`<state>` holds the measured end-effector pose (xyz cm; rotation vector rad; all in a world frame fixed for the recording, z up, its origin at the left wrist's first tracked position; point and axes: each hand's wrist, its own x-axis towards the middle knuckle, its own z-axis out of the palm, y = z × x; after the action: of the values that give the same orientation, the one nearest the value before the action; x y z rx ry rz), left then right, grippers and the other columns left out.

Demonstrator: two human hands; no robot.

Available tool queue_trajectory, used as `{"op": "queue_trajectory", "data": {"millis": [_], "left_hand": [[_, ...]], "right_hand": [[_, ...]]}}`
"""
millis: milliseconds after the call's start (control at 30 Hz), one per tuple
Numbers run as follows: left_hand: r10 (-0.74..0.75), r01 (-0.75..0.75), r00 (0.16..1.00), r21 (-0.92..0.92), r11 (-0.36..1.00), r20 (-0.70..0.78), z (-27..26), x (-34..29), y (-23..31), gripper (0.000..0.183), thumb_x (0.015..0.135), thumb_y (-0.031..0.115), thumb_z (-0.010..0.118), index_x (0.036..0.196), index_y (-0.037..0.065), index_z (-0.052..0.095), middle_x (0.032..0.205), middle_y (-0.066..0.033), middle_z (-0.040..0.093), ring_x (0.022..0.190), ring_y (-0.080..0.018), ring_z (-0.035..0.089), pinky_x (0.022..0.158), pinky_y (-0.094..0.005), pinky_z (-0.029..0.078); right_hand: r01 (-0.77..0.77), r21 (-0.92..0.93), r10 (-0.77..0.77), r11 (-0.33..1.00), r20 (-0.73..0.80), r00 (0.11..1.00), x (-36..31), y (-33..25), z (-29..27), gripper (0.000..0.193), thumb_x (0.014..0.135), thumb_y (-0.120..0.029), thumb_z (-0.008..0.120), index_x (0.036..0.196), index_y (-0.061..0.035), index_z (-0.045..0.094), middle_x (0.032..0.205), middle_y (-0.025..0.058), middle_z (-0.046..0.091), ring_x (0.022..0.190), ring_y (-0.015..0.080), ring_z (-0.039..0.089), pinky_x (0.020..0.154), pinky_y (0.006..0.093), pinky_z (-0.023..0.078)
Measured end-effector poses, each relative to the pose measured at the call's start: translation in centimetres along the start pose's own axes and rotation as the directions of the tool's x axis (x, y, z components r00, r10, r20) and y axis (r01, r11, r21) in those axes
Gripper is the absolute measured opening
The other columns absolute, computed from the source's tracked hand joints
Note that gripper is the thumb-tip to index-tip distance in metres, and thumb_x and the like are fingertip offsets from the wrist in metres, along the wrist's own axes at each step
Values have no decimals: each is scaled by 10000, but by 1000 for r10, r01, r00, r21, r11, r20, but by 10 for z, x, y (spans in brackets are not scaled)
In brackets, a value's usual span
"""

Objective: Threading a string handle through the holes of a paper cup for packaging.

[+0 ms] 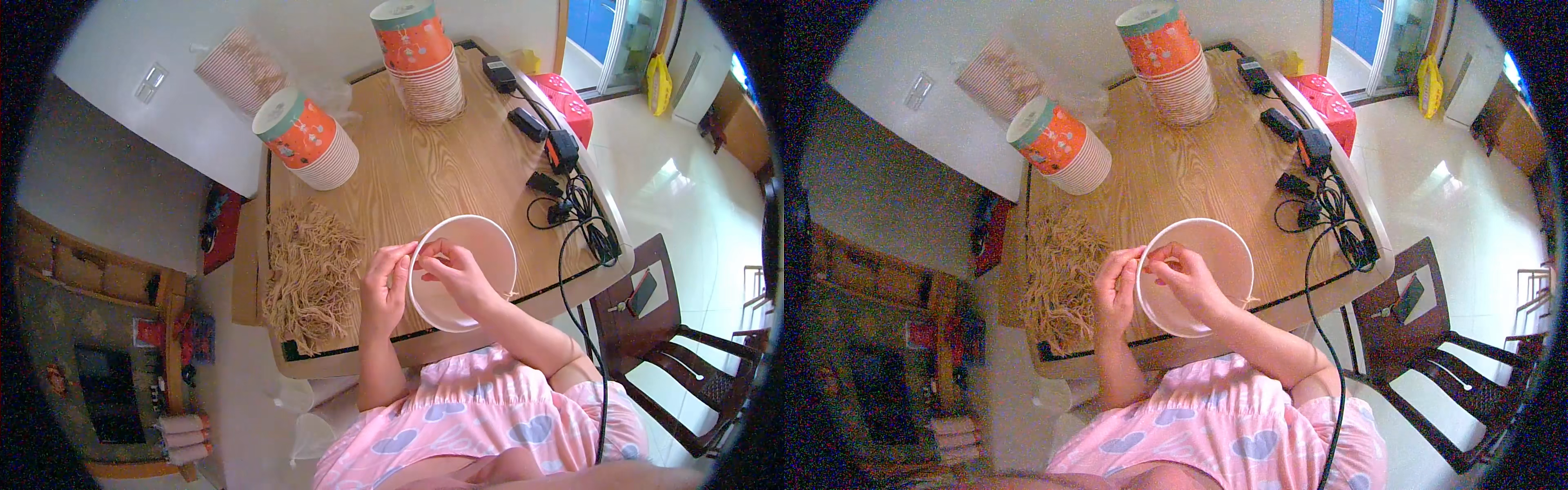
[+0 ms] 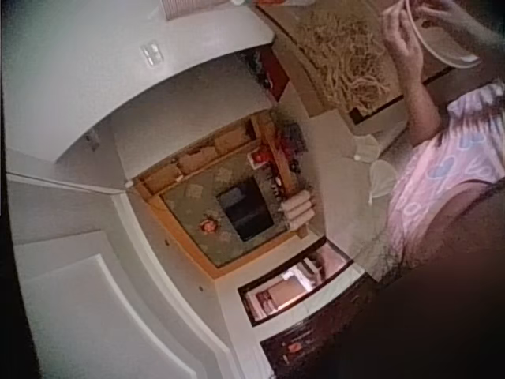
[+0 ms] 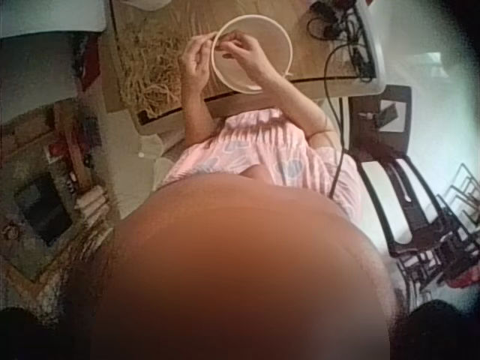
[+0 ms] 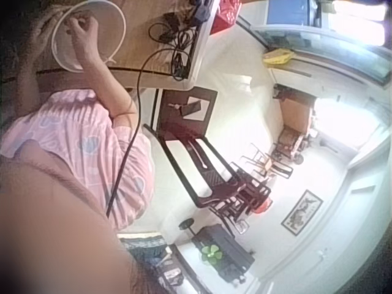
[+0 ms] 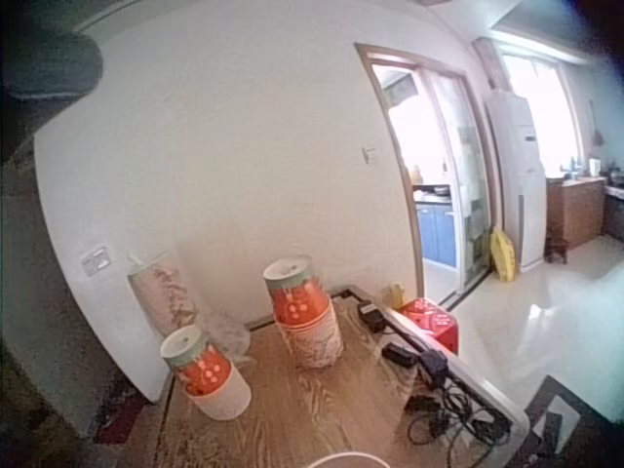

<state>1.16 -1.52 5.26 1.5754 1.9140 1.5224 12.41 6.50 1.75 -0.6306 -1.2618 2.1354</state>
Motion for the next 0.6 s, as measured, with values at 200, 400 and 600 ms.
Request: {"op": "queue_trajectory", "data": {"millis": [200, 400, 600], "left_hand": [[-13, 13, 1000, 0, 1000, 4, -1, -1, -2, 187, 886, 56, 490, 1019, 10, 613, 929, -111, 602, 874, -215, 583, 765, -301, 455], [28, -28, 999, 36, 999, 25, -3, 0, -1, 211, 850, 0, 502, 1026, 32, 615, 921, -109, 594, 869, -219, 585, 763, -301, 459], [-24, 21, 999, 64, 998, 39, -2, 1, 3, 217, 815, -44, 517, 981, 34, 633, 936, -87, 604, 897, -205, 577, 804, -300, 453]], "right_hand": [[9, -29, -8, 1000, 47, 999, 2, 0, -1, 185, 860, -163, 562, 917, 12, 556, 948, 74, 609, 876, 138, 572, 739, 249, 459], [4, -66, 0, 998, 71, 997, 2, -6, -2, 195, 860, -175, 564, 919, 11, 571, 924, 71, 614, 859, 135, 575, 724, 243, 457], [-7, -110, 14, 994, 65, 998, 4, -8, -3, 228, 860, -199, 575, 936, 16, 590, 884, 64, 620, 823, 130, 583, 709, 247, 463]]}}
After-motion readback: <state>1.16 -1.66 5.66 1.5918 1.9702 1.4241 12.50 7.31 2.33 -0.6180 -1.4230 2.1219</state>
